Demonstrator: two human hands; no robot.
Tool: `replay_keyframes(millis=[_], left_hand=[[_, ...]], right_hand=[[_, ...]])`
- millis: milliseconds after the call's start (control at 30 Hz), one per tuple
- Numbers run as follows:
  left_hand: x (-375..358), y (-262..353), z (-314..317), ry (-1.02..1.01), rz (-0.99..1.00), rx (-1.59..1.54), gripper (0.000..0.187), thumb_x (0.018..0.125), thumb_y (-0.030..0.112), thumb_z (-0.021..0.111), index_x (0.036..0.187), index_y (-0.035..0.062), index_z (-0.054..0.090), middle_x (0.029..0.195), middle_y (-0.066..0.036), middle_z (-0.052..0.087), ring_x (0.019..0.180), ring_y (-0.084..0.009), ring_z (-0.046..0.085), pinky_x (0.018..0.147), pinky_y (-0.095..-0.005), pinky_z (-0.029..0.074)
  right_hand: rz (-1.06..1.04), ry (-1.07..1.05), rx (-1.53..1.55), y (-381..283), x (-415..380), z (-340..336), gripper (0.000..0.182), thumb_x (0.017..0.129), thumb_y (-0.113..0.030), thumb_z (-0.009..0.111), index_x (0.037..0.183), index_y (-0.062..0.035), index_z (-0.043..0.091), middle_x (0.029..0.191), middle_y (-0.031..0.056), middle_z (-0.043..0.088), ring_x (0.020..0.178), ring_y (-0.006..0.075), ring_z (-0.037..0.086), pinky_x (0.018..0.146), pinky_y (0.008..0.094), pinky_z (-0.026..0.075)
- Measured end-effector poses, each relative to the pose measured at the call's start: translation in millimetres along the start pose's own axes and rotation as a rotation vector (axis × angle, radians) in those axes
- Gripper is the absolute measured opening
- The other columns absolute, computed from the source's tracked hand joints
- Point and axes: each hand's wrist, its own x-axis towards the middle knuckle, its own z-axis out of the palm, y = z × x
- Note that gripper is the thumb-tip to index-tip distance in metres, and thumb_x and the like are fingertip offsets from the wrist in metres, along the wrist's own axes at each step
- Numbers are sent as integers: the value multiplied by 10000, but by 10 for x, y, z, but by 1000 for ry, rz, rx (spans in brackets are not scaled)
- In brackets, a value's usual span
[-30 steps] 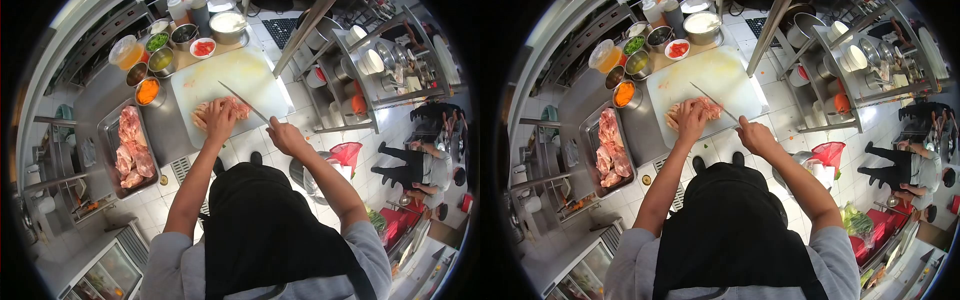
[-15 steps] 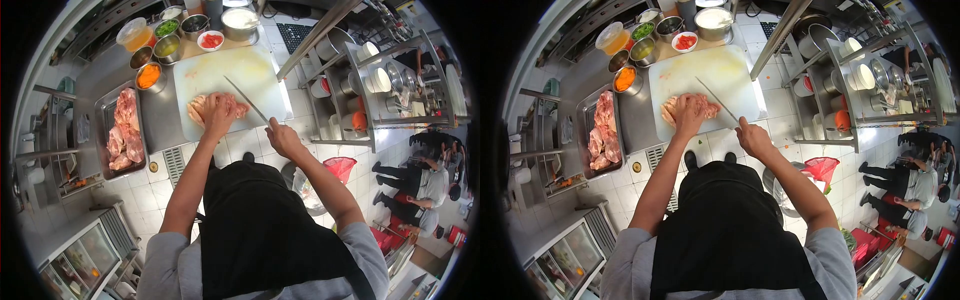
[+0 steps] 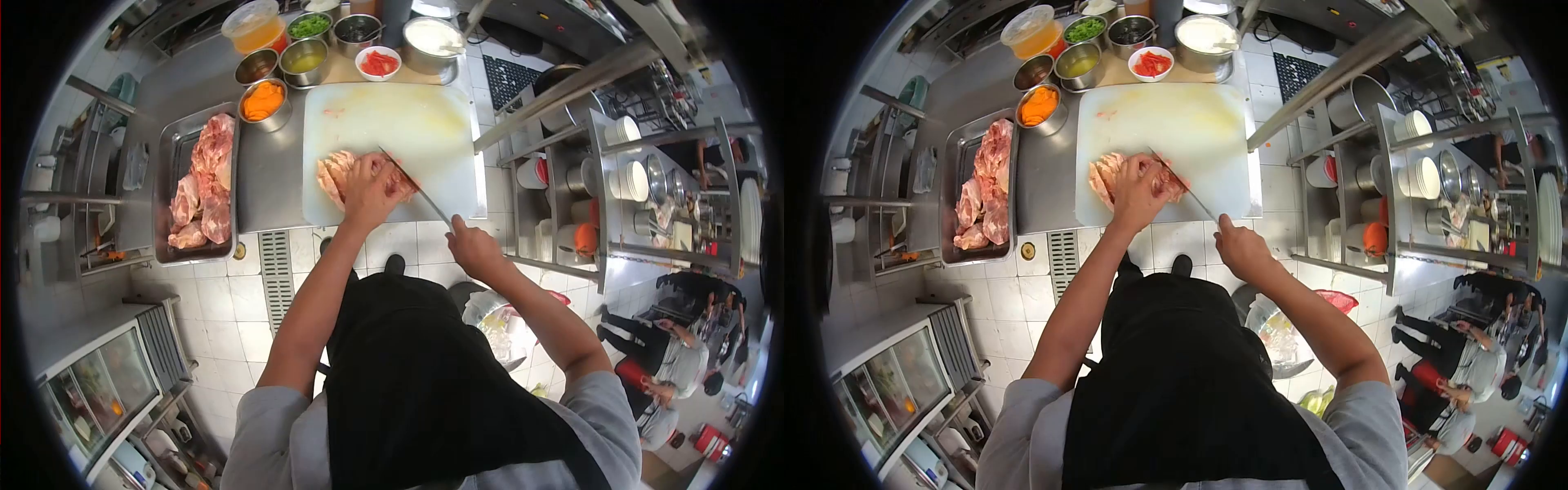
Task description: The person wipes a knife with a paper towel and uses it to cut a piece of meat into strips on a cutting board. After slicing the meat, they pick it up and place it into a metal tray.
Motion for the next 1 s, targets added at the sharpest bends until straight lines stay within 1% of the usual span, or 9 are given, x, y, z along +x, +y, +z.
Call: replay_keyframes(millis=[133, 233, 333, 567, 733, 800, 867, 900, 1000], left_hand=[[-81, 37, 30, -45, -19, -50, 446, 716, 203, 766, 1131, 71, 672, 1159, -121, 515, 1112, -317, 508, 961, -465, 430], [-36, 14, -8, -59, -5, -93, 442, 716, 192, 765, 1124, 55, 663, 1186, -131, 514, 1134, -326, 499, 974, -460, 427], [-54, -95, -67, 5, 27, -139, 396, 717, 171, 748, 1089, 75, 652, 1126, -123, 519, 1079, -336, 508, 933, -472, 439], [-60, -40, -89, -19, 27, -134, 440, 689, 137, 752, 1107, 43, 649, 1151, -127, 529, 1107, -338, 524, 967, -465, 443], [-36, -98, -63, -21, 29, -130, 448, 695, 138, 748, 1127, 57, 661, 1142, -126, 530, 1097, -336, 529, 949, -466, 455], [-70, -71, -30, -49, 17, -95, 454, 704, 143, 751, 1140, 57, 662, 1153, -127, 529, 1116, -338, 527, 959, -461, 452], [-61, -93, 1, -30, 25, -105, 444, 711, 142, 749, 1136, 53, 658, 1160, -127, 528, 1121, -338, 526, 964, -458, 449], [-71, -91, -19, -19, 46, -117, 434, 718, 140, 748, 1132, 48, 654, 1167, -128, 527, 1125, -338, 524, 969, -455, 445], [-7, -138, -124, -54, 35, -189, 393, 738, 140, 728, 1107, 38, 643, 1188, -129, 526, 1119, -339, 519, 975, -451, 439]], right_hand=[[-158, 157, 76, 4, 699, 264, 375, 984, -237, 555, 1205, 46, 446, 710, 280, 645, 686, 488, 655, 621, 585, 520], [-227, 197, 122, -31, 691, 110, 344, 979, -234, 558, 1157, 41, 453, 714, 287, 645, 699, 492, 658, 631, 587, 523], [-99, 120, 60, -216, 473, -100, 281, 985, -224, 550, 1093, 13, 445, 695, 271, 643, 658, 485, 647, 601, 583, 520], [-41, 51, -12, -237, -151, -65, 244, 1001, -206, 527, 1100, -2, 438, 703, 256, 658, 678, 465, 664, 617, 570, 527], [44, -52, -17, -218, -34, 61, 274, 999, -206, 526, 1152, 5, 443, 713, 257, 662, 680, 468, 664, 629, 571, 530], [-54, 125, 49, -110, 341, 401, 273, 1001, -213, 522, 1153, 1, 444, 704, 265, 655, 675, 474, 660, 616, 578, 527], [-69, 154, 88, -368, 762, 225, 293, 1001, -227, 527, 1173, -6, 442, 697, 269, 648, 669, 483, 651, 600, 587, 520], [-201, 255, 132, -312, 942, 245, 317, 996, -232, 542, 1192, -7, 436, 702, 279, 645, 675, 492, 648, 592, 595, 513], [-382, 220, 43, -145, 1078, 155, 330, 991, -234, 556, 1193, -3, 437, 701, 288, 640, 679, 496, 647, 591, 597, 509]])
